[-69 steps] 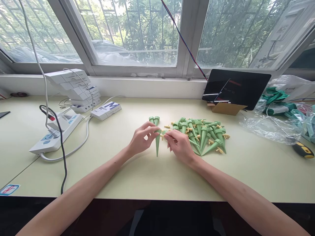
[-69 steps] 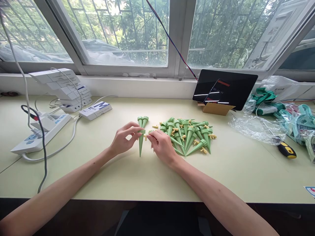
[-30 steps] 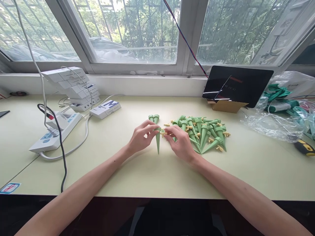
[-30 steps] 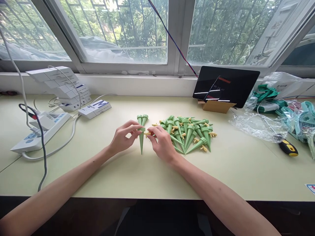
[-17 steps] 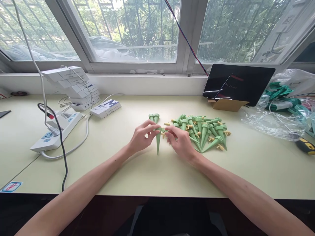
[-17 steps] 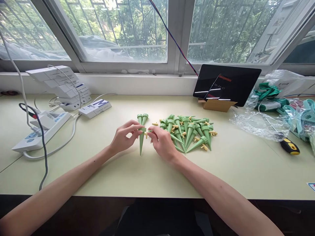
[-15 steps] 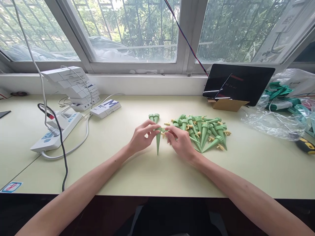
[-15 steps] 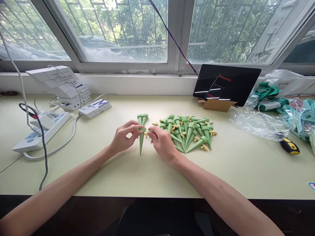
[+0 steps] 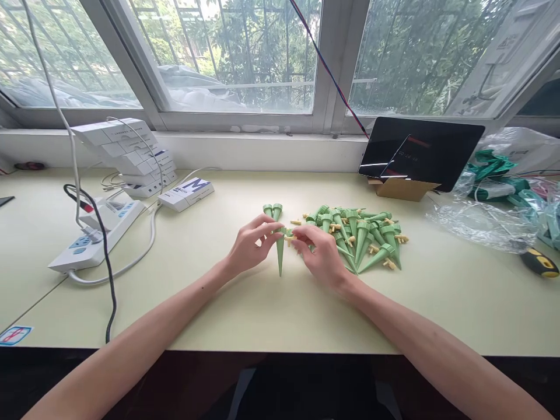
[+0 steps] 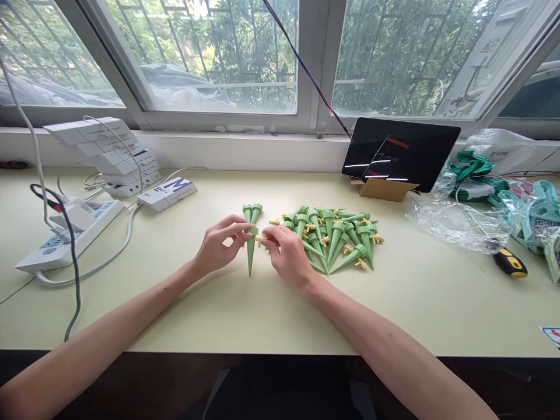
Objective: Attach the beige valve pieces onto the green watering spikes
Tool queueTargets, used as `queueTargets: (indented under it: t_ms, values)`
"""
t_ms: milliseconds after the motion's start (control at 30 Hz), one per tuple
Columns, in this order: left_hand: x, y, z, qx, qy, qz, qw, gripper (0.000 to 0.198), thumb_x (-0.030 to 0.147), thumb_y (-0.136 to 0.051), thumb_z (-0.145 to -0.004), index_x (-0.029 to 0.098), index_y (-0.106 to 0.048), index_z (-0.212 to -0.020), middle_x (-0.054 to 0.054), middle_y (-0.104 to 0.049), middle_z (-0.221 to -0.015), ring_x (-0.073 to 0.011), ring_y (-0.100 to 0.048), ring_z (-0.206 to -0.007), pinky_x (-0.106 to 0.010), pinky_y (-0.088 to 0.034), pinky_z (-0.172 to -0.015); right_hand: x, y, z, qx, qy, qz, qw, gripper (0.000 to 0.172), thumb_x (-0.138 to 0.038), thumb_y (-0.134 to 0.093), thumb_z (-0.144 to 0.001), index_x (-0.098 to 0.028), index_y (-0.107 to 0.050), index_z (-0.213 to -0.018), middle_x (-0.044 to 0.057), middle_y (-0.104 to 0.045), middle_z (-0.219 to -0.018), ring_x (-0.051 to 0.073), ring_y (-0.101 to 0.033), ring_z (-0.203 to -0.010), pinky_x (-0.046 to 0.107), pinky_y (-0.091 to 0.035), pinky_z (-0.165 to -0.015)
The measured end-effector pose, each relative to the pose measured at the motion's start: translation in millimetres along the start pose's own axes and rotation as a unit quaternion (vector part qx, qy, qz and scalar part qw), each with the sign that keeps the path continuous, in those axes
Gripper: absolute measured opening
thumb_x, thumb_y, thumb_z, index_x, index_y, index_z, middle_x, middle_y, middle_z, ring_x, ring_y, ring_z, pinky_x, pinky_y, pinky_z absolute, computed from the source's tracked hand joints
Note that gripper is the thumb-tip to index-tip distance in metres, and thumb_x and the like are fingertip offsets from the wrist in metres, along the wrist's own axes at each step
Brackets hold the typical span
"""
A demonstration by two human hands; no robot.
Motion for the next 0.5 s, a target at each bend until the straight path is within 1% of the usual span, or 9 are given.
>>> queueTargets:
  t_ms: [100, 167, 333, 433, 500]
  values:
    - [0.9, -0.3, 0.4, -0.003, 0.003, 0.009, 1.000, 0.018, 0.018, -0.059, -0.094, 0.021, -0.071, -0.106, -0.005, -0.062, -0.091, -0.0080, -0.060, -0.063, -0.021, -0.055, -0.054, -0.7, -0.3, 0.6, 0.001, -0.003, 0.004, 1.000, 0.009, -0.018, -0.055, -0.094, -0.018, -0.064, -0.098, 0.005, -0.067, -0.088, 0.014, -0.062, -0.068, 0.027, -0.051, -0.066]
    - [1.7, -0.5, 0.4, -0.007, 0.005, 0.013, 1.000, 0.018, 0.018, -0.058, -0.094, 0.021, -0.071, -0.106, -0.005, -0.062, -0.091, -0.0082, -0.060, -0.064, -0.021, -0.056, -0.054, -1.2, -1.0, 0.9, -0.004, -0.008, 0.011, 1.000, 0.010, -0.020, -0.054, -0.095, -0.018, -0.064, -0.097, 0.003, -0.067, -0.082, 0.014, -0.061, -0.064, 0.027, -0.049, -0.064]
    - [2.5, -1.2, 0.6, -0.017, 0.015, 0.020, 1.000, 0.019, 0.019, -0.057, -0.094, 0.022, -0.070, -0.108, -0.005, -0.061, -0.092, -0.0087, -0.060, -0.068, -0.021, -0.057, -0.055, -1.8, -1.4, 1.2, -0.019, -0.025, 0.017, 0.999, 0.013, -0.024, -0.051, -0.097, -0.019, -0.063, -0.096, -0.002, -0.061, -0.067, 0.012, -0.056, -0.056, 0.024, -0.045, -0.060]
    - [1.0, -1.8, 1.1, -0.020, 0.023, 0.026, 0.999, 0.019, 0.018, -0.057, -0.095, 0.022, -0.070, -0.109, -0.005, -0.061, -0.093, -0.0089, -0.060, -0.068, -0.021, -0.058, -0.055, -2.1, -0.9, 1.0, -0.023, -0.032, 0.010, 0.999, 0.015, -0.026, -0.049, -0.099, -0.019, -0.063, -0.095, -0.003, -0.057, -0.063, 0.012, -0.055, -0.055, 0.024, -0.045, -0.059]
    - [-0.3, -2.0, 1.3, -0.019, 0.024, 0.025, 0.999, 0.019, 0.018, -0.057, -0.094, 0.021, -0.070, -0.108, -0.005, -0.061, -0.093, -0.0088, -0.060, -0.068, -0.021, -0.058, -0.055, -1.8, -1.0, 0.8, -0.024, -0.034, 0.007, 0.999, 0.018, -0.028, -0.047, -0.100, -0.019, -0.062, -0.095, -0.002, -0.058, -0.066, 0.012, -0.056, -0.057, 0.024, -0.046, -0.060]
Point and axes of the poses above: each hand's wrist, its own z-axis away from the middle knuckle, its own y-axis out of the back of the hand, x = y × z, the point moved 7 cm from there along -z, towards the middle knuckle
